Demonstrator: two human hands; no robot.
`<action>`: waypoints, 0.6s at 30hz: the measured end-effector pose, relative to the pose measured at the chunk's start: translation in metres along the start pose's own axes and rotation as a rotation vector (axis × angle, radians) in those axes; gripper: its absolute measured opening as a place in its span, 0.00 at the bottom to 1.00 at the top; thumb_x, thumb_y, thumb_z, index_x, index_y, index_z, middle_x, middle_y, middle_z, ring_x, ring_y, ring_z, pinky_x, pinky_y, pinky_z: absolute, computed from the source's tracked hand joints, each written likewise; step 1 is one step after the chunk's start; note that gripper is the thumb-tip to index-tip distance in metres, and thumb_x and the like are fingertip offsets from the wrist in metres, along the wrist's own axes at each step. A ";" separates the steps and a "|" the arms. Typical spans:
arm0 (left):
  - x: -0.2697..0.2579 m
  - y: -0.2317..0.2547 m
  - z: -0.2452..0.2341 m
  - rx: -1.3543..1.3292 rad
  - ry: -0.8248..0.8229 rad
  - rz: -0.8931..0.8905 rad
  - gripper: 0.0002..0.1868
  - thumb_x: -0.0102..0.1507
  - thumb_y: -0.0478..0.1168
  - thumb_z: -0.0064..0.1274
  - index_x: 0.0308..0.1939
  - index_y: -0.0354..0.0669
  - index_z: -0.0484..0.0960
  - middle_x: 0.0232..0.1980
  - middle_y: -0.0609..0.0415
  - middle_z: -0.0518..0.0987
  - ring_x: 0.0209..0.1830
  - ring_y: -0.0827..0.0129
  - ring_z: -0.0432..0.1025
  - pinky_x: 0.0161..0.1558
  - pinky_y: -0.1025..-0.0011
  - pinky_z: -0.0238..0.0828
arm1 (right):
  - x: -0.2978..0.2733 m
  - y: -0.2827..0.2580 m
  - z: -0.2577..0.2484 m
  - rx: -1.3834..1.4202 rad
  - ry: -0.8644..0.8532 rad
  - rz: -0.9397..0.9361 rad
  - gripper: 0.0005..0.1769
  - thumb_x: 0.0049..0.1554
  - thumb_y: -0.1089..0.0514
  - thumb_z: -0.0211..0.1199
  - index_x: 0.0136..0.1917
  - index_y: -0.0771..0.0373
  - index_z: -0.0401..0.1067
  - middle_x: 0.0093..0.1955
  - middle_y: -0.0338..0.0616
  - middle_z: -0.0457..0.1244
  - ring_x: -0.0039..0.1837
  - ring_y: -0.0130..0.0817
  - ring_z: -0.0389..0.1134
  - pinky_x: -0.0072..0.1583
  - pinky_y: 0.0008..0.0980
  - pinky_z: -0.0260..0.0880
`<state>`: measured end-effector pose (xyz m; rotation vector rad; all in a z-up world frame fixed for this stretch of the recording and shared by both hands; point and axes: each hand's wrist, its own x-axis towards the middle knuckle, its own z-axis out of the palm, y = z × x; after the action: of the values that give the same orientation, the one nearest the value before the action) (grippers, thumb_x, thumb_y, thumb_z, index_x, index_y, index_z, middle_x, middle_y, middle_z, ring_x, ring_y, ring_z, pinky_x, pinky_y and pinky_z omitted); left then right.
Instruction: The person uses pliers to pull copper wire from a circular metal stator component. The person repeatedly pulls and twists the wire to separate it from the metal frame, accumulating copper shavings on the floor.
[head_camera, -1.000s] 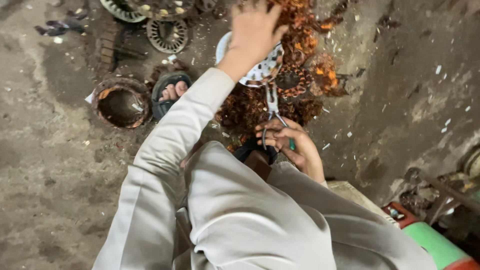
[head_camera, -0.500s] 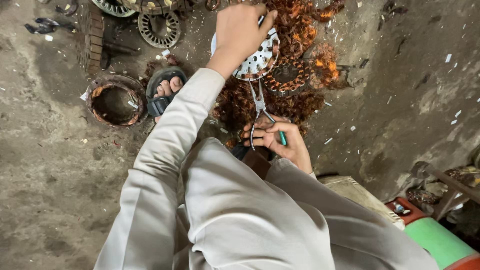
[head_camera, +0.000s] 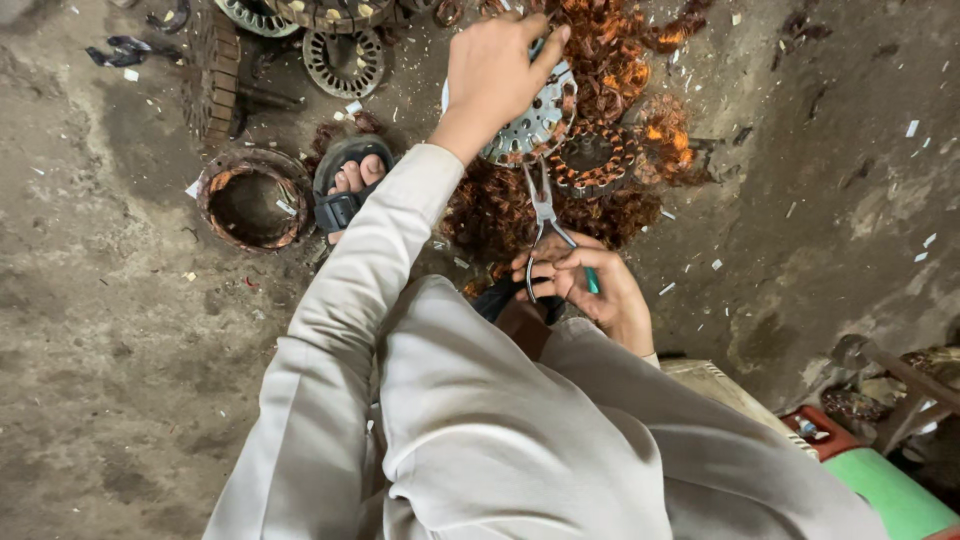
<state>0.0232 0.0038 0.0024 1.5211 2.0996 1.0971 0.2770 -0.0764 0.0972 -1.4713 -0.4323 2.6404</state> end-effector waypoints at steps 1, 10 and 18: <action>0.001 0.000 -0.001 -0.008 -0.017 -0.005 0.21 0.68 0.58 0.49 0.39 0.48 0.88 0.30 0.45 0.81 0.30 0.51 0.78 0.35 0.53 0.71 | 0.001 0.000 -0.001 0.005 -0.021 0.004 0.19 0.48 0.65 0.53 0.53 0.73 0.70 0.56 0.72 0.65 0.59 0.66 0.68 0.61 0.67 0.69; -0.001 0.002 -0.007 -0.053 -0.006 -0.012 0.21 0.68 0.57 0.48 0.39 0.49 0.89 0.32 0.45 0.82 0.31 0.49 0.78 0.35 0.52 0.71 | 0.020 0.006 -0.013 0.165 -0.164 0.038 0.13 0.51 0.65 0.54 0.50 0.70 0.69 0.47 0.59 0.64 0.50 0.50 0.67 0.51 0.49 0.70; -0.007 0.001 -0.010 -0.068 0.089 0.096 0.20 0.69 0.56 0.49 0.39 0.47 0.88 0.38 0.48 0.85 0.31 0.51 0.78 0.31 0.55 0.70 | 0.036 0.044 -0.010 -0.643 0.199 -0.406 0.08 0.53 0.72 0.53 0.47 0.67 0.66 0.40 0.50 0.59 0.42 0.39 0.60 0.44 0.38 0.62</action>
<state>0.0203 -0.0060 0.0085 1.5829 2.0418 1.2794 0.2688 -0.1093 0.0503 -1.5425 -1.4777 2.0955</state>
